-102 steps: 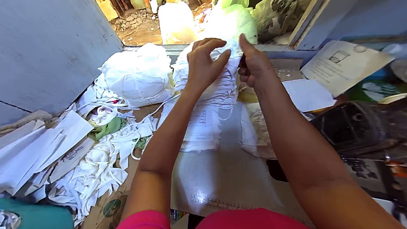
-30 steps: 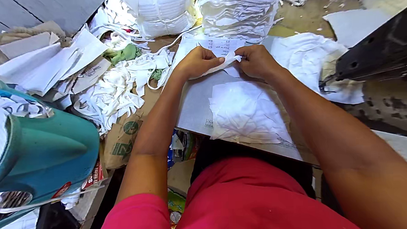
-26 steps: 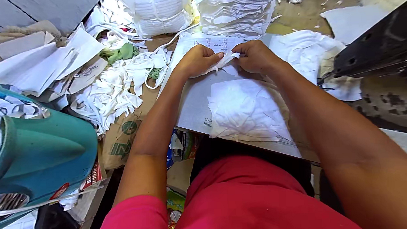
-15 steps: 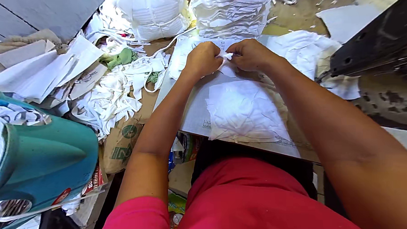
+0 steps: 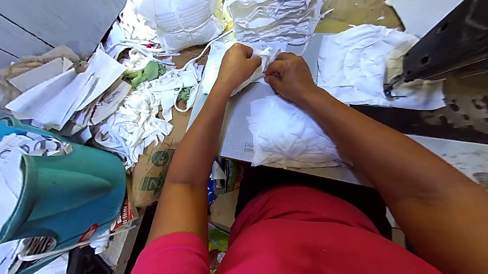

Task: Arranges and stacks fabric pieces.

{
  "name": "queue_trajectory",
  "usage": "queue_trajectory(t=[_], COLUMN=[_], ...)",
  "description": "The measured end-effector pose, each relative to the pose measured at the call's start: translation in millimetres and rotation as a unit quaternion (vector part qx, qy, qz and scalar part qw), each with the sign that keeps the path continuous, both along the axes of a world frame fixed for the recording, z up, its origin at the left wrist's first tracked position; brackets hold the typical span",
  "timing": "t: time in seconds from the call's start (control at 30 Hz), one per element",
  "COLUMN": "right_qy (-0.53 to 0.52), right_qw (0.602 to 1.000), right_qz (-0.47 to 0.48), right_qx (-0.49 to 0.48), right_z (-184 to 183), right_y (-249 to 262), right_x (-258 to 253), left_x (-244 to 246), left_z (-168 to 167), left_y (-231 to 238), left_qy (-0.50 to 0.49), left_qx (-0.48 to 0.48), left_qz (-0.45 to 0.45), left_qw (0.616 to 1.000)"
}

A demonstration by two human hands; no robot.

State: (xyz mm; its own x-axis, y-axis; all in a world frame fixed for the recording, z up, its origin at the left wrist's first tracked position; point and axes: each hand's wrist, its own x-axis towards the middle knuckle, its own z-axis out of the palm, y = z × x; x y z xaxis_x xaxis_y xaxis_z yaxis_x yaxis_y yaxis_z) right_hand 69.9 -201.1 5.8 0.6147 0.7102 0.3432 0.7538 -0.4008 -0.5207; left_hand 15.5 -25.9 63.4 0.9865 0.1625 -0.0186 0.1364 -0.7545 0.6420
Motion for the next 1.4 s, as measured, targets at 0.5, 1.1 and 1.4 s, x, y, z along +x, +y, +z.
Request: queue_trajectory(t=[0.5,1.1,1.4], right_qy=[-0.085,-0.012,-0.072], right_qw=[0.988,0.998,0.99], right_qz=[0.089,-0.035,-0.031], right_qx=[-0.089,0.054,-0.113], right_z=[1,50,-33], right_y=[-6,-132,-132], right_x=[6,-51,-121], left_x=[5,7,-8], left_z=[4,-62,-52], left_y=[6,11,19], left_qy=[-0.025,0.006,-0.094], left_qx=[0.014,0.282,0.248], left_qz=[0.008,-0.12,-0.179], left_qw=[1.0,0.952,0.947])
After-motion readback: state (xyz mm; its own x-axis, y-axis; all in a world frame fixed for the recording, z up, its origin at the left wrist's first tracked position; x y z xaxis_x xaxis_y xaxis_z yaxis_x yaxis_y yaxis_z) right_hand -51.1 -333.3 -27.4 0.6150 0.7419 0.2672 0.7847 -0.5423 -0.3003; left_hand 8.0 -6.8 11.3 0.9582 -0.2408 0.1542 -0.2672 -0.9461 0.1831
